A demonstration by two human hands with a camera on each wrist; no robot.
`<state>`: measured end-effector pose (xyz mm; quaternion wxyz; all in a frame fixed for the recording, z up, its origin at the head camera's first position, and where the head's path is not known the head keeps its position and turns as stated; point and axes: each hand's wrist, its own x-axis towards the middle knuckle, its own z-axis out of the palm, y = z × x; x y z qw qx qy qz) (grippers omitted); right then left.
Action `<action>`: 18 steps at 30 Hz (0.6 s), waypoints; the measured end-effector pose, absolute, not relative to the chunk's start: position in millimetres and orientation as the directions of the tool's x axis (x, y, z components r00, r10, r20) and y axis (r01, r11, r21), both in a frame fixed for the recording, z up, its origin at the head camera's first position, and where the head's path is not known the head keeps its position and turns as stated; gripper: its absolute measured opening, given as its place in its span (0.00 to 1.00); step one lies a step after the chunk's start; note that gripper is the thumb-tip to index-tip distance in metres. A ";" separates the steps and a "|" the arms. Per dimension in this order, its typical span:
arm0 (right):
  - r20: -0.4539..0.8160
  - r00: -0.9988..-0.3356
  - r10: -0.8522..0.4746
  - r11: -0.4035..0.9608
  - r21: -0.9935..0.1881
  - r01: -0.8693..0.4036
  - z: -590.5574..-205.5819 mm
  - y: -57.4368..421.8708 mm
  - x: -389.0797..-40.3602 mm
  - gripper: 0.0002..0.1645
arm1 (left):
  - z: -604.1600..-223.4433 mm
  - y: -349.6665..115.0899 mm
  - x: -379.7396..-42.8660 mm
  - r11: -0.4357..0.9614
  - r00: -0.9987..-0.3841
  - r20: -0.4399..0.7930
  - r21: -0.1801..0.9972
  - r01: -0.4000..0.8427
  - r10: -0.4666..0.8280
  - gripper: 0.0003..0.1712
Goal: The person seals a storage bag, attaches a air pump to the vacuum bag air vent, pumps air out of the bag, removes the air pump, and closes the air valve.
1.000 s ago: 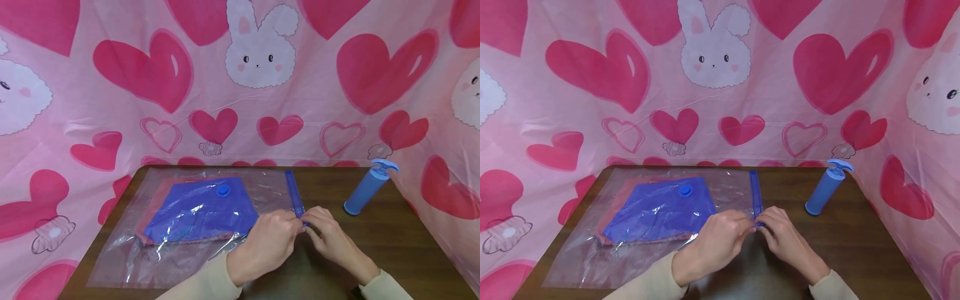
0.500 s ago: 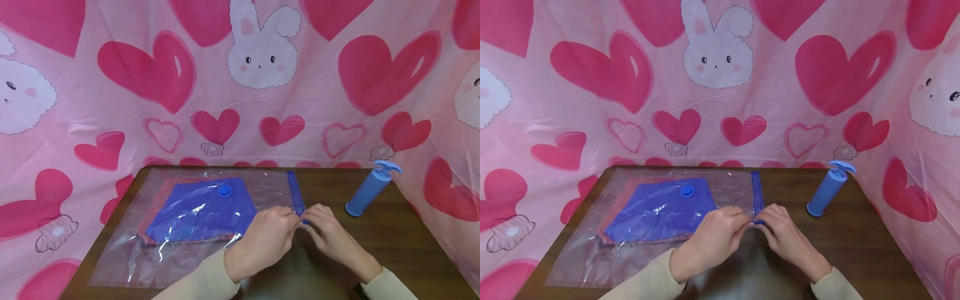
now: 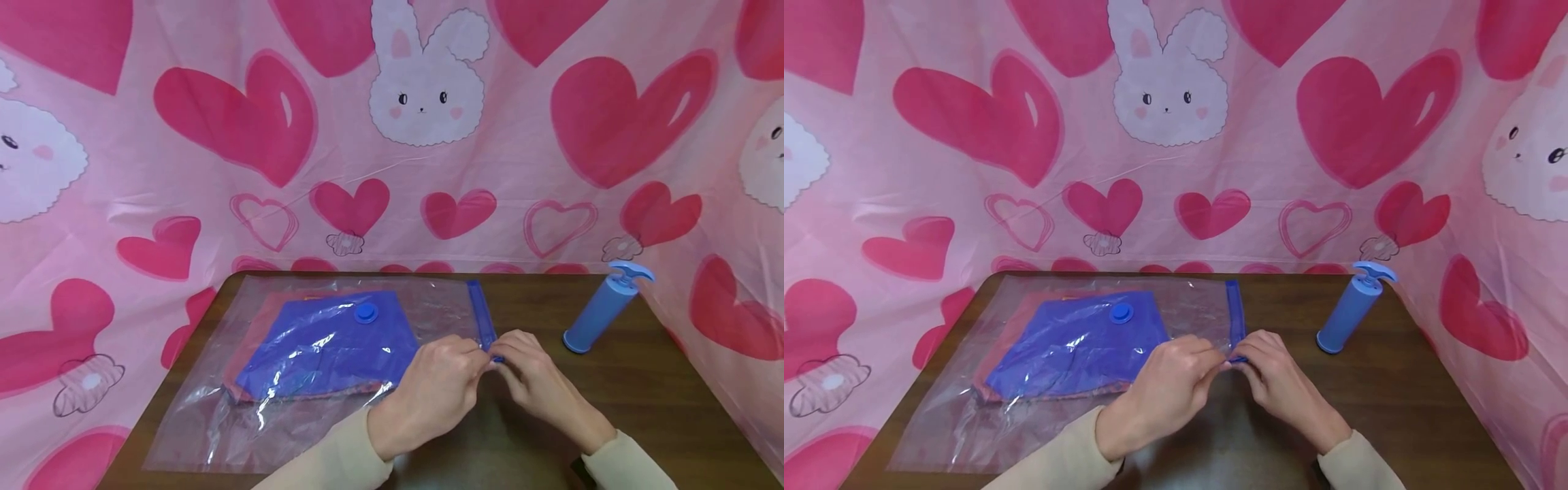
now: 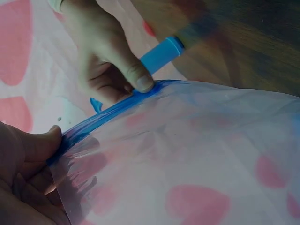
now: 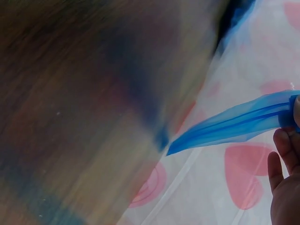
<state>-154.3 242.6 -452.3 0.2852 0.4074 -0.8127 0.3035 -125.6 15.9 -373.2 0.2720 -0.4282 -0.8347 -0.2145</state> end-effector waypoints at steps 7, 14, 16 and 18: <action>0.684 -0.534 -0.497 0.509 -0.269 -0.818 -460.1 245.9 -163.4 0.23 | -372.1 15.0 -124.8 0.535 -0.471 0.651 0.116 0.837 0.595 0.09; 0.675 -0.539 -0.504 0.512 -0.268 -0.816 -463.3 248.3 -172.4 0.18 | -368.9 12.2 -125.1 0.532 -0.478 0.646 0.129 0.837 0.595 0.08; 0.674 -0.542 -0.501 0.519 -0.267 -0.812 -464.4 248.5 -174.3 0.25 | -368.7 11.9 -125.3 0.533 -0.486 0.636 0.136 0.835 0.599 0.07; 0.676 -0.543 -0.498 0.523 -0.266 -0.810 -465.1 248.5 -175.6 0.28 | -367.9 11.3 -125.6 0.531 -0.494 0.623 0.146 0.835 0.606 0.07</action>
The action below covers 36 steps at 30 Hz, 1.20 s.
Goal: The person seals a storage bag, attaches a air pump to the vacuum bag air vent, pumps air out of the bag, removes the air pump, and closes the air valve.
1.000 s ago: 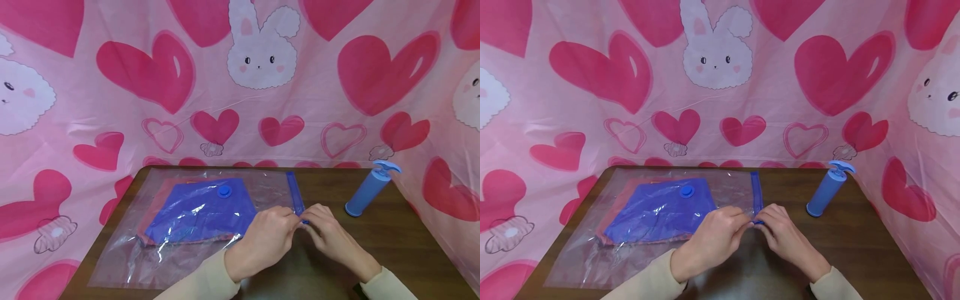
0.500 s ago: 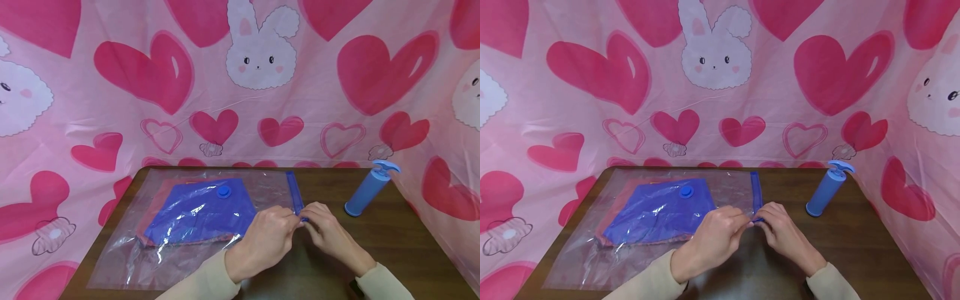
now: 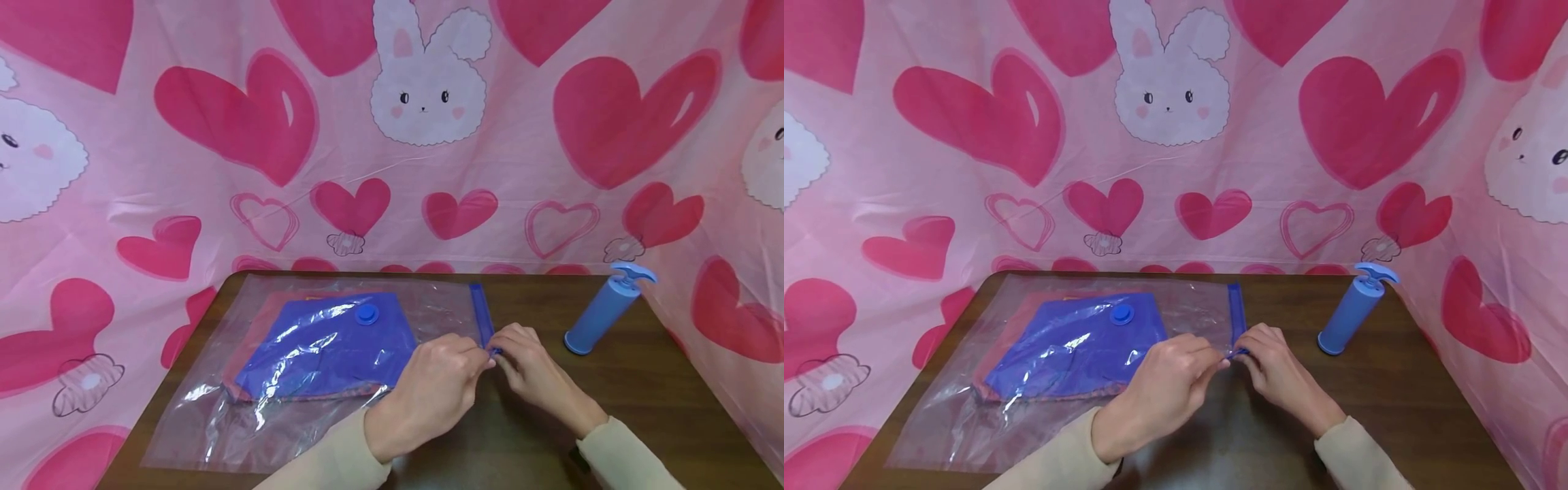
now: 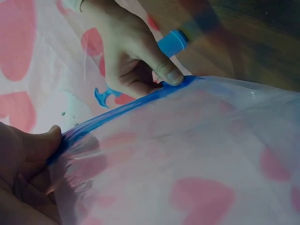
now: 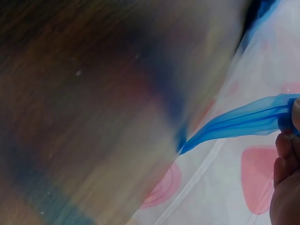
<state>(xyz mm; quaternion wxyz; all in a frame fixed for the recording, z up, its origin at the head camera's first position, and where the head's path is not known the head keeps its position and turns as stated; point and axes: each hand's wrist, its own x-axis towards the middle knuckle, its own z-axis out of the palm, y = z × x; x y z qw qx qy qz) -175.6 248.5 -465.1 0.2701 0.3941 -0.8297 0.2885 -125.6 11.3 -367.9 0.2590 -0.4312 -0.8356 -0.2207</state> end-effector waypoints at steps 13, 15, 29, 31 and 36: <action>0.679 -0.549 -0.486 0.491 -0.308 -0.815 -473.4 254.9 -174.0 0.23 | -368.2 10.4 -125.0 0.574 -0.575 0.543 0.194 0.795 0.613 0.09; 0.682 -0.553 -0.479 0.493 -0.312 -0.812 -473.9 255.0 -174.0 0.25 | -369.3 11.5 -124.5 0.573 -0.571 0.548 0.191 0.797 0.611 0.09; 0.700 -0.541 -0.467 0.511 -0.285 -0.811 -466.0 249.2 -178.4 0.27 | -369.9 11.8 -127.3 0.535 -0.494 0.649 0.155 0.831 0.579 0.06; 0.698 -0.543 -0.467 0.513 -0.287 -0.809 -465.7 248.6 -179.8 0.27 | -370.1 11.5 -127.6 0.530 -0.487 0.657 0.155 0.834 0.575 0.06; 0.706 -0.531 -0.469 0.493 -0.290 -0.820 -466.2 246.2 -183.3 0.26 | -369.4 8.7 -127.8 0.513 -0.478 0.675 0.169 0.842 0.562 0.06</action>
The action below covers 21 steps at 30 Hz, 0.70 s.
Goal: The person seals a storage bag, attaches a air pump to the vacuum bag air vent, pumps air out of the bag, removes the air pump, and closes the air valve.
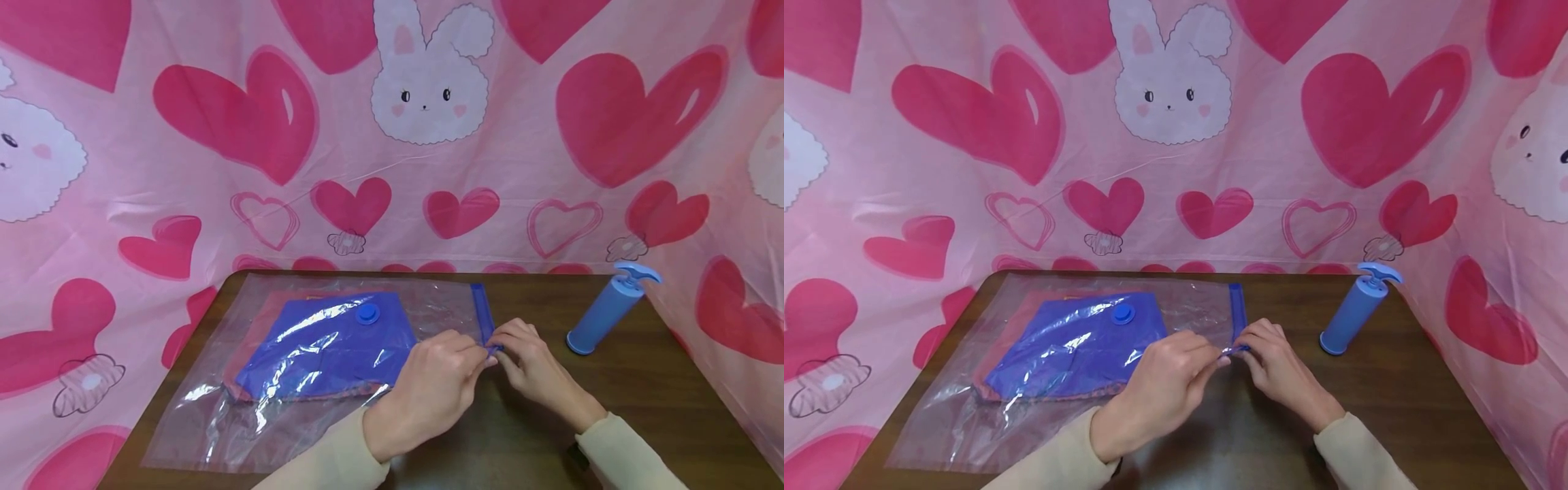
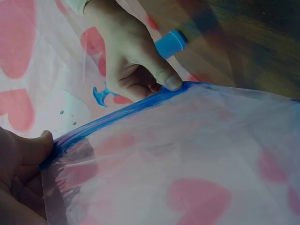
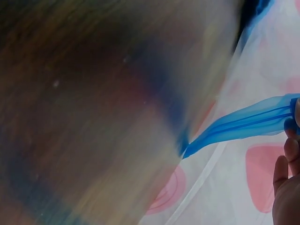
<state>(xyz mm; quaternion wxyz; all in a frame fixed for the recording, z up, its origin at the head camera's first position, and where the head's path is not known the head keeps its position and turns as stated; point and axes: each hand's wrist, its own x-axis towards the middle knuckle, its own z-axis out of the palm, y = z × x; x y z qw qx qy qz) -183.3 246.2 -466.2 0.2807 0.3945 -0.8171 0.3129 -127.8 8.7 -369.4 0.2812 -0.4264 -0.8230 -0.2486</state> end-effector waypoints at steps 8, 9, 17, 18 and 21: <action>0.699 -0.529 -0.481 0.495 -0.282 -0.822 -467.9 245.2 -191.1 0.09 | -365.2 5.6 -128.6 0.507 -0.471 0.686 0.170 0.845 0.554 0.07; 0.697 -0.532 -0.481 0.498 -0.281 -0.820 -468.6 245.1 -192.4 0.14 | -364.6 5.6 -128.7 0.507 -0.471 0.688 0.171 0.845 0.552 0.07; 0.678 -0.545 -0.493 0.531 -0.263 -0.806 -480.5 248.9 -200.6 0.16 | -360.9 6.1 -127.2 0.500 -0.461 0.702 0.170 0.849 0.543 0.07; 0.679 -0.544 -0.493 0.531 -0.260 -0.806 -481.4 249.2 -201.0 0.17 | -360.5 6.1 -127.2 0.502 -0.463 0.699 0.171 0.848 0.544 0.07; 0.685 -0.531 -0.499 0.529 -0.245 -0.813 -481.8 249.7 -201.9 0.18 | -359.0 5.5 -127.4 0.508 -0.477 0.687 0.180 0.842 0.548 0.08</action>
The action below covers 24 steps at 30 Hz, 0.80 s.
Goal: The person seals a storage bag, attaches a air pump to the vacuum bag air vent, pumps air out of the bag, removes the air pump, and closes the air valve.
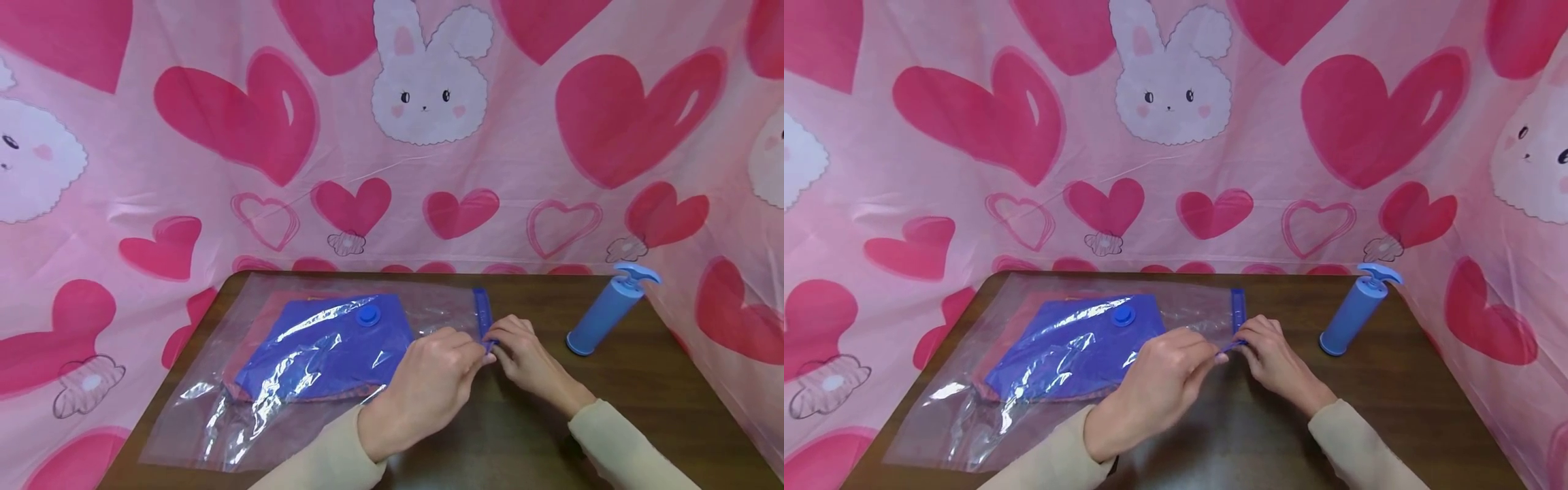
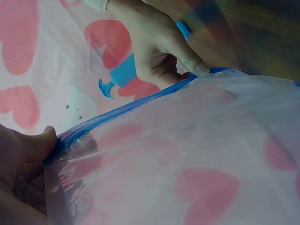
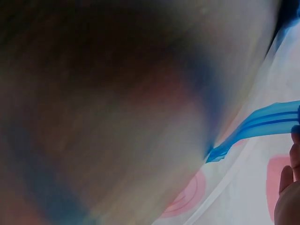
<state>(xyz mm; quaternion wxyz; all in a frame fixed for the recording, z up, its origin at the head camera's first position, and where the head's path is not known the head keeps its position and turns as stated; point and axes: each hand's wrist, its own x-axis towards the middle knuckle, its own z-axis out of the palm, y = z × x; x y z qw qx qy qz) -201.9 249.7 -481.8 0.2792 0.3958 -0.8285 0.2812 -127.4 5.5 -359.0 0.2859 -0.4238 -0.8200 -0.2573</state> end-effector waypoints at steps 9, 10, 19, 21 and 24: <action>0.666 -0.578 -0.471 0.530 -0.310 -0.789 -476.5 253.6 -198.3 0.23 | -354.9 4.0 -125.4 0.515 -0.501 0.683 0.208 0.831 0.532 0.06; 0.667 -0.580 -0.467 0.531 -0.314 -0.787 -476.4 253.7 -198.1 0.23 | -354.6 4.3 -124.9 0.512 -0.501 0.683 0.212 0.832 0.532 0.06; 0.679 -0.546 -0.492 0.522 -0.271 -0.808 -475.3 251.5 -199.6 0.23 | -356.3 4.5 -123.7 0.511 -0.491 0.697 0.205 0.835 0.522 0.07; 0.684 -0.537 -0.495 0.518 -0.264 -0.814 -474.9 250.6 -200.6 0.23 | -357.1 3.2 -123.7 0.506 -0.490 0.700 0.211 0.836 0.519 0.07; 0.684 -0.528 -0.503 0.516 -0.253 -0.818 -474.1 249.1 -202.8 0.23 | -357.2 2.1 -123.7 0.500 -0.480 0.715 0.209 0.841 0.508 0.08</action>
